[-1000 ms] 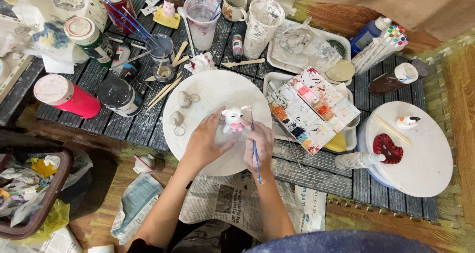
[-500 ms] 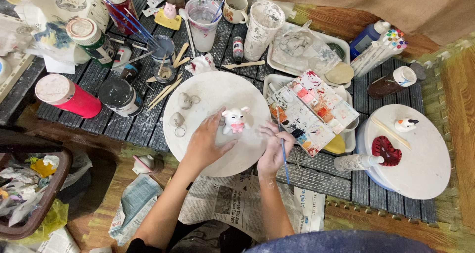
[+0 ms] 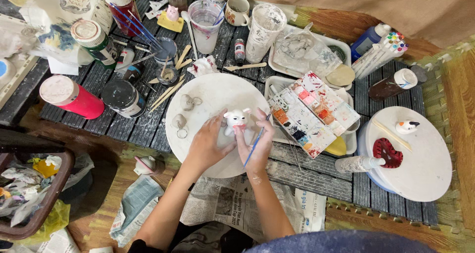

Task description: The person paints a small white figurine with a pink bow using a fine brush. They repeatedly dip the brush into a paint palette and apply color to the figurine's face and bow while holding it on a rotating stand.

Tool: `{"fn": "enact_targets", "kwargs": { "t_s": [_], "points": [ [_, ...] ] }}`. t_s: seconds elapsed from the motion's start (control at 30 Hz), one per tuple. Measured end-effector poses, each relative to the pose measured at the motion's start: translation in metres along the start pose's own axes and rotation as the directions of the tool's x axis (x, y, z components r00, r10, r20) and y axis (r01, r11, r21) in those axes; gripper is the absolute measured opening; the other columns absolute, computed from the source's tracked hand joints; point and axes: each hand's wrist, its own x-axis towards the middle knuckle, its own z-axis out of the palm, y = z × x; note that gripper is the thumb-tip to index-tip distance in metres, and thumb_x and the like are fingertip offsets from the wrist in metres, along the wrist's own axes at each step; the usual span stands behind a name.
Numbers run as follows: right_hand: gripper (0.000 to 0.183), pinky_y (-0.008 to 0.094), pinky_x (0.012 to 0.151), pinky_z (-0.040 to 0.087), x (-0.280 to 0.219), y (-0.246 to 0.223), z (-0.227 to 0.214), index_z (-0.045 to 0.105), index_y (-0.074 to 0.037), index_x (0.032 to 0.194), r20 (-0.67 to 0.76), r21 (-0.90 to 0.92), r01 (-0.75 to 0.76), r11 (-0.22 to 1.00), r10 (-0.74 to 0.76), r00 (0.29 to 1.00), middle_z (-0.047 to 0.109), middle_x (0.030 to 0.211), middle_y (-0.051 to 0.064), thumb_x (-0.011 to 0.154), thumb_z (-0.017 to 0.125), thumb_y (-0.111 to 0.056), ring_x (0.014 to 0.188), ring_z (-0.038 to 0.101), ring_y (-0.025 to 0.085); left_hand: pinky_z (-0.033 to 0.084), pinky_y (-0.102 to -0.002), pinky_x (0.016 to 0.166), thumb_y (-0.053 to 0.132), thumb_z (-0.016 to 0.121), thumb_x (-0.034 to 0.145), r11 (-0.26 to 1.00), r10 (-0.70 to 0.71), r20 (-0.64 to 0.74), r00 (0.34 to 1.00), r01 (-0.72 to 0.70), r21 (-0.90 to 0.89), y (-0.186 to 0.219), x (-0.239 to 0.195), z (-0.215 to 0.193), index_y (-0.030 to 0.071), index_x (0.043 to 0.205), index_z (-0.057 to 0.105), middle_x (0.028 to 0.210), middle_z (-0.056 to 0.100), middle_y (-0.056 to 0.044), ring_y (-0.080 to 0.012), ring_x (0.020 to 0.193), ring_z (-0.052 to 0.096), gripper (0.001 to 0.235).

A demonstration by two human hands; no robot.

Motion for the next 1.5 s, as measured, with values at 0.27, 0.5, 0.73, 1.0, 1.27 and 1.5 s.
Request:
{"fn": "enact_targets", "kwargs": {
  "t_s": [0.27,0.5,0.73,1.0,1.27,1.5],
  "points": [
    [0.048,0.038,0.103,0.05,0.0,0.024,-0.014,0.037,-0.005,0.125,-0.089,0.032,-0.122,0.992,0.124,0.988,0.05,0.149,0.025,0.092,0.071,0.002,0.131,0.059,0.029,0.048,-0.046,0.103,0.036,0.086,0.076,1.0,-0.008,-0.001,1.0,0.008,-0.015,0.002,-0.001,-0.002,0.001,0.154,0.035,0.132,0.06,-0.027,-0.0433,0.123,0.058,0.099],
    [0.043,0.032,0.088,0.048,-0.015,0.046,-0.019,0.037,-0.007,0.125,-0.256,0.263,-0.106,0.959,0.176,0.951,0.055,0.143,0.027,0.096,0.063,0.011,0.111,0.064,0.026,0.053,-0.042,0.097,0.035,0.088,0.071,0.975,-0.067,0.135,0.989,0.093,-0.202,0.0,0.011,-0.025,0.01,0.153,0.04,0.118,0.068,-0.018,-0.0335,0.108,0.067,0.099],
    [0.037,0.033,0.086,0.059,-0.044,0.025,-0.024,0.036,-0.006,0.124,-0.237,0.342,-0.057,0.938,0.145,0.961,0.054,0.139,0.03,0.097,0.055,0.011,0.104,0.067,0.026,0.052,-0.041,0.103,0.033,0.088,0.07,0.974,-0.011,0.202,0.979,0.056,-0.22,-0.006,0.01,-0.044,0.01,0.152,0.042,0.126,0.069,-0.016,-0.0309,0.118,0.065,0.097],
    [0.026,0.035,0.086,0.059,-0.062,0.002,-0.052,0.035,-0.006,0.125,-0.136,0.477,-0.219,0.851,0.318,0.938,0.054,0.141,0.031,0.102,0.047,0.001,0.102,0.07,0.025,0.026,-0.051,0.118,0.046,0.077,0.087,0.983,0.012,-0.005,1.0,-0.011,0.182,0.037,-0.081,-0.017,-0.001,0.153,0.032,0.154,0.039,-0.024,-0.04,0.144,0.038,0.093],
    [0.016,0.028,0.064,0.05,-0.046,-0.033,-0.099,0.051,-0.006,0.119,-0.04,0.302,-0.598,0.742,0.637,0.77,0.066,0.138,0.02,0.104,0.048,-0.009,0.084,0.066,0.019,0.026,-0.048,0.118,0.05,0.076,0.084,0.988,-0.003,0.132,0.991,-0.017,0.151,0.021,-0.077,-0.041,0.009,0.136,0.057,0.144,0.055,-0.011,-0.0269,0.14,0.044,0.069],
    [0.017,0.03,0.07,0.056,-0.045,-0.025,-0.11,0.051,-0.004,0.12,-0.005,0.43,-0.506,0.748,0.562,0.827,0.063,0.137,0.019,0.106,0.043,-0.01,0.086,0.068,0.017,0.027,-0.049,0.116,0.047,0.077,0.081,0.976,0.018,-0.024,1.0,-0.012,0.218,0.011,-0.074,-0.046,0.009,0.128,0.061,0.136,0.058,-0.008,-0.0264,0.138,0.046,0.063]
  ]
}}
